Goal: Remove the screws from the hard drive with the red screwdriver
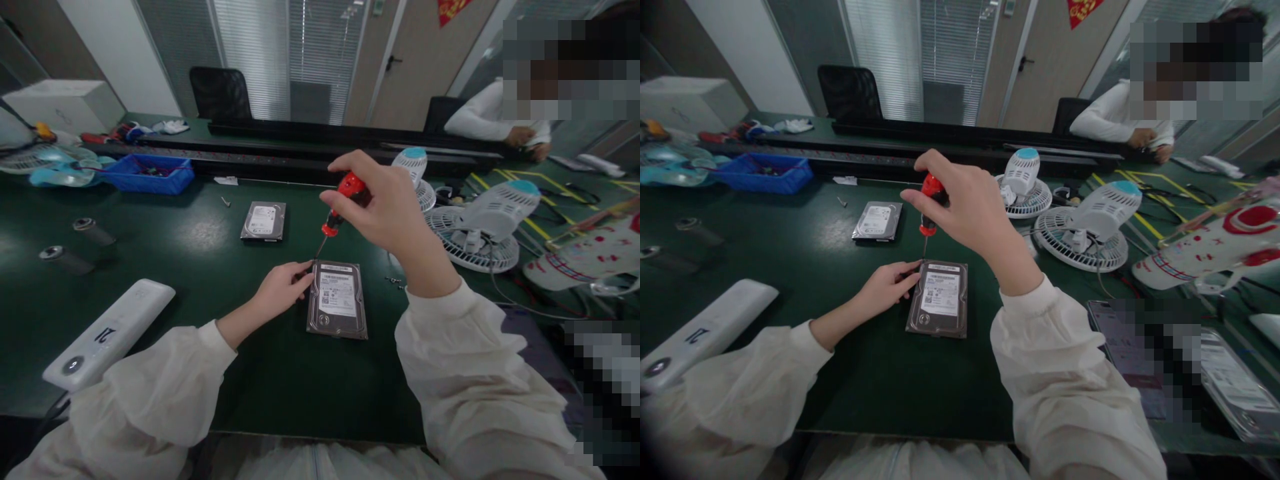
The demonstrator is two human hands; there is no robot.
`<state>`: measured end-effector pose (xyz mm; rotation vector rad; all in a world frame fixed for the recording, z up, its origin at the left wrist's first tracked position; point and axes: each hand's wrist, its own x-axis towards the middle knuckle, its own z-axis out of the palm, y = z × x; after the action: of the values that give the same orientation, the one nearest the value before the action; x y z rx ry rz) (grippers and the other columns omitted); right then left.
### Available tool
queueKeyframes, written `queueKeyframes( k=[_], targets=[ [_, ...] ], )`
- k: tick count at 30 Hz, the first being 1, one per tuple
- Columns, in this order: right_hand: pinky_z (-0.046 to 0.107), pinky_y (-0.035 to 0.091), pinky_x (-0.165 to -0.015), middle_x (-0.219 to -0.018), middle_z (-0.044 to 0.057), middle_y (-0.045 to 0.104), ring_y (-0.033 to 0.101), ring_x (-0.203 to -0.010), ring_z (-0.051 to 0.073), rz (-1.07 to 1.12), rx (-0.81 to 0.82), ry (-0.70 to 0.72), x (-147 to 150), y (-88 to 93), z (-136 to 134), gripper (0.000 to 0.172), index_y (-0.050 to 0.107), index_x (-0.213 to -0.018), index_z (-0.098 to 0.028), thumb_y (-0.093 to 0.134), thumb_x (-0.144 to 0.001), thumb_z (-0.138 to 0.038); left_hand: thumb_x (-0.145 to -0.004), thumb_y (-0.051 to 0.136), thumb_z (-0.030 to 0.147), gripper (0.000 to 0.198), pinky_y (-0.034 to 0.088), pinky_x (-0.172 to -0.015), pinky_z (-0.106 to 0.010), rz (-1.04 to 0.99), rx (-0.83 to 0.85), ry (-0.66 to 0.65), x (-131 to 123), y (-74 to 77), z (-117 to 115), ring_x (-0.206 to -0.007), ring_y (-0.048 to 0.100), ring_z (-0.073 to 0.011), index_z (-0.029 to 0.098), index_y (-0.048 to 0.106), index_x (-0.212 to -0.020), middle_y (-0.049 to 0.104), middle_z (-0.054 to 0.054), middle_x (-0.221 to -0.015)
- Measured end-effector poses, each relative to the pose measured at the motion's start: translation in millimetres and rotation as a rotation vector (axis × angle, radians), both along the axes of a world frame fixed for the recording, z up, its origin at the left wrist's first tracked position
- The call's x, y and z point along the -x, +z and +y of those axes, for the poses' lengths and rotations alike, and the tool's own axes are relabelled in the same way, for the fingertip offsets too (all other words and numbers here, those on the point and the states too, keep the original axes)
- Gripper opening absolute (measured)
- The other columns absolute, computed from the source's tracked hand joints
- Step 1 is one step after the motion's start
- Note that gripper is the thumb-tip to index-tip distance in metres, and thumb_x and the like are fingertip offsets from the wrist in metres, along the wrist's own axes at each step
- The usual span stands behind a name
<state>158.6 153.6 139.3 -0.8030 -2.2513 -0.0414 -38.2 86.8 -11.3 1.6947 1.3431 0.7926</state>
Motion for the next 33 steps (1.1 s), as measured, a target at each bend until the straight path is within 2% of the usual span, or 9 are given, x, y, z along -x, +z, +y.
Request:
queueKeyframes(
  k=[2,6,13,16,19,22,24,27,33],
  targets=[
    [0.04,0.053,-0.084,-0.095,0.006,0.072,0.069,-0.083,0.023,-0.019,0.007,-0.01,-1.3,0.3,-1.0,0.041,0.061,-0.125,-0.019,0.048,-0.103,-0.05,-0.101,0.057,0.038,0.05,0.052,-0.054,-0.025,-0.004,-0.002,-0.003,0.7,-1.2,0.3,-0.062,0.065,-0.0109,0.018,0.06,-0.147,0.074,-0.009,-0.113],
    [0.043,0.053,-0.1,-0.133,0.011,0.069,0.068,-0.115,0.026,0.032,0.084,0.136,-2.8,0.4,-0.7,0.037,0.053,-0.137,-0.021,0.04,-0.104,-0.031,-0.101,0.057,0.041,0.05,0.053,-0.055,-0.025,-0.01,-0.004,-0.011,1.7,-3.1,0.6,-0.064,0.066,-0.0111,0.019,0.06,-0.147,0.074,-0.009,-0.115],
    [0.039,0.054,-0.082,-0.096,0.007,0.073,0.07,-0.086,0.024,-0.041,0.022,-0.024,-0.2,1.8,-0.9,0.043,0.061,-0.13,-0.019,0.054,-0.101,-0.05,-0.101,0.057,0.038,0.05,0.053,-0.055,-0.024,-0.008,-0.009,-0.009,1.1,-2.1,0.4,-0.063,0.065,-0.0106,0.017,0.061,-0.146,0.074,-0.01,-0.115],
    [0.043,0.054,-0.092,-0.119,0.01,0.072,0.069,-0.105,0.026,-0.019,0.071,0.038,-3.0,2.5,-2.3,0.038,0.056,-0.136,-0.02,0.043,-0.104,-0.037,-0.101,0.057,0.04,0.051,0.053,-0.055,-0.025,-0.007,-0.009,-0.013,1.7,-3.1,0.6,-0.063,0.065,-0.011,0.018,0.06,-0.147,0.074,-0.009,-0.114],
    [0.047,0.051,-0.106,-0.142,0.012,0.063,0.061,-0.127,0.027,0.013,0.13,0.16,-5.0,2.2,-1.7,0.046,0.047,-0.145,-0.022,0.043,-0.099,-0.022,-0.101,0.057,0.041,0.051,0.053,-0.054,-0.025,-0.004,-0.011,-0.015,2.0,-3.2,0.4,-0.063,0.065,-0.0112,0.018,0.06,-0.147,0.074,-0.009,-0.113],
    [0.045,0.055,-0.099,-0.13,0.01,0.068,0.068,-0.108,0.025,0.017,0.152,0.165,-3.5,1.1,0.2,0.048,0.044,-0.147,-0.025,0.05,-0.1,-0.032,-0.101,0.057,0.038,0.049,0.052,-0.053,-0.024,-0.001,-0.014,-0.014,1.3,-1.7,0.3,-0.062,0.065,-0.0111,0.018,0.061,-0.146,0.074,-0.009,-0.112],
    [0.044,0.056,-0.088,-0.11,0.009,0.071,0.069,-0.089,0.025,-0.002,0.117,0.083,-1.7,0.1,1.4,0.049,0.049,-0.141,-0.024,0.057,-0.099,-0.047,-0.101,0.057,0.036,0.047,0.051,-0.053,-0.024,0.003,-0.015,-0.012,0.6,-0.5,0.2,-0.061,0.065,-0.0107,0.018,0.062,-0.145,0.074,-0.009,-0.111],
    [0.046,0.054,-0.083,-0.092,0.006,0.068,0.068,-0.08,0.026,-0.053,0.054,-0.013,-0.8,-1.1,1.8,0.052,0.055,-0.127,-0.021,0.053,-0.097,-0.063,-0.101,0.057,0.035,0.046,0.051,-0.053,-0.024,0.007,-0.015,-0.009,0.2,0.2,0.0,-0.061,0.065,-0.0104,0.018,0.062,-0.144,0.074,-0.01,-0.111],
    [0.047,0.049,-0.107,-0.14,0.012,0.061,0.06,-0.128,0.027,0.038,0.12,0.224,-3.3,-0.5,0.0,0.037,0.048,-0.136,-0.022,0.037,-0.102,-0.029,-0.102,0.056,0.039,0.049,0.052,-0.054,-0.024,0.005,-0.012,-0.016,1.5,-1.0,-0.2,-0.063,0.066,-0.0113,0.019,0.061,-0.146,0.074,-0.01,-0.111]
  ],
)
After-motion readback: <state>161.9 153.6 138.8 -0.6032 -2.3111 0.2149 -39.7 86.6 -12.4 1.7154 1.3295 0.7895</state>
